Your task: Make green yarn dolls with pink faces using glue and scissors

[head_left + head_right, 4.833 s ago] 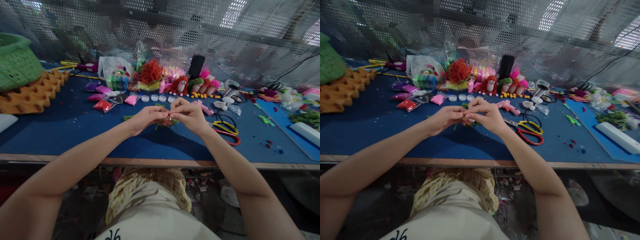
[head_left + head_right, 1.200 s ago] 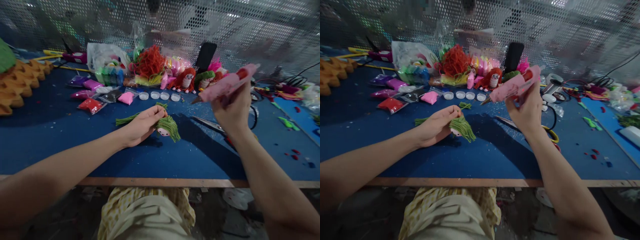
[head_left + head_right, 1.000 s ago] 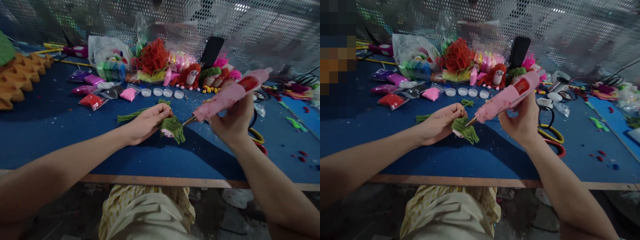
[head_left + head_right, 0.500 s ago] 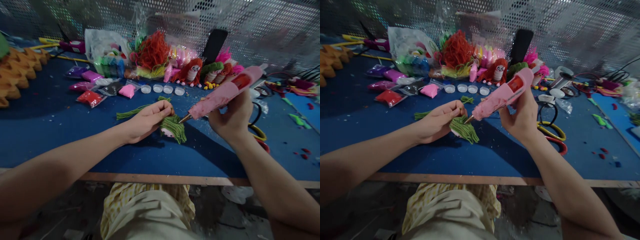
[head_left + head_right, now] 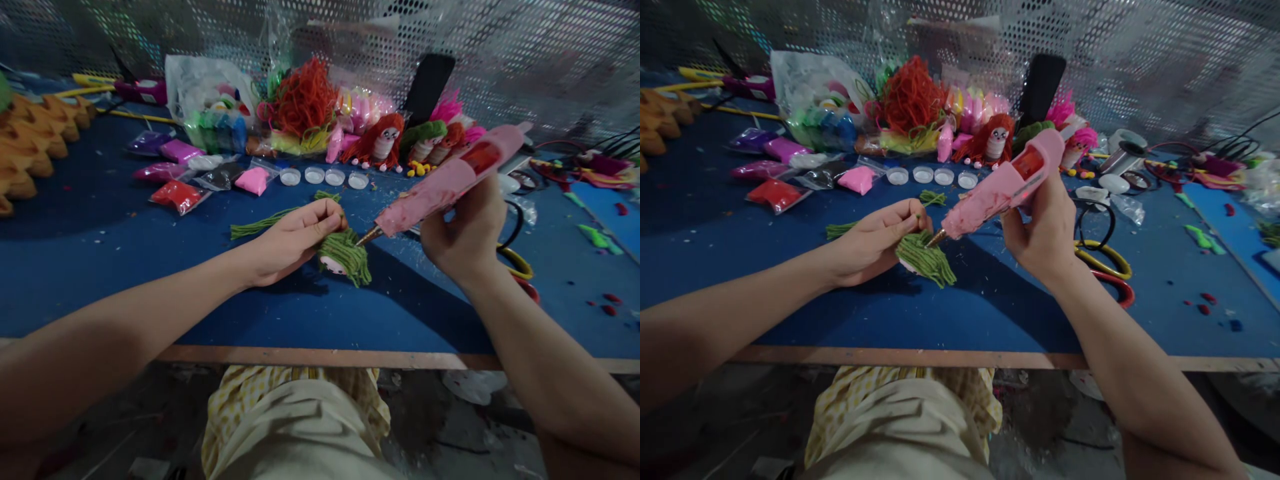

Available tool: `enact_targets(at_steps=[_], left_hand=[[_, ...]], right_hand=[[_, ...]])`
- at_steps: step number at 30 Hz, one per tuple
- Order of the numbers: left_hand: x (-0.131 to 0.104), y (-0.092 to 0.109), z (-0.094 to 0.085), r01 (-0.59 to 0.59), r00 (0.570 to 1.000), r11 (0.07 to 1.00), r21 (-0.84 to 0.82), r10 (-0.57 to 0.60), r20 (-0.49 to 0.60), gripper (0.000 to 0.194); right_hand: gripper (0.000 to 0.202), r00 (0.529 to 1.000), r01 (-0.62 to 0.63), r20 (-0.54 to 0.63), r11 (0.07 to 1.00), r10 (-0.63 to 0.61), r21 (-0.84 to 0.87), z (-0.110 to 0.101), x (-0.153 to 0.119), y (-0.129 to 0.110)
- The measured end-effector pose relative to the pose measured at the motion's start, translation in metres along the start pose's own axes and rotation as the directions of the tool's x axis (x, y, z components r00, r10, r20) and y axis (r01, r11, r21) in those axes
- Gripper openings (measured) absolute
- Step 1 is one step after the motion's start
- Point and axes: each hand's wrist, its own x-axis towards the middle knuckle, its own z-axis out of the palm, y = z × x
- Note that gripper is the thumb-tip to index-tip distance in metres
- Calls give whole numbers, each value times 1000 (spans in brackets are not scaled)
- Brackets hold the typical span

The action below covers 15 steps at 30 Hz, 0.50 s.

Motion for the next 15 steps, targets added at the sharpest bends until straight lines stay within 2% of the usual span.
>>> enact_targets(at_steps=[5, 11, 15], left_hand=[[0, 1, 1, 4, 1000, 1000, -28, -4, 6, 19], [0, 3, 2, 6, 1000, 999, -50, -6, 5, 19], [1, 3, 2, 3, 1000, 1000, -31, -3, -10, 19]], right_hand=[[32, 997, 39, -58, 998, -42, -46, 0, -1, 4], [42, 997, 56, -56, 998, -58, -36, -2, -3, 10], [38, 995, 63, -72, 995, -68, -74, -7, -9, 15]])
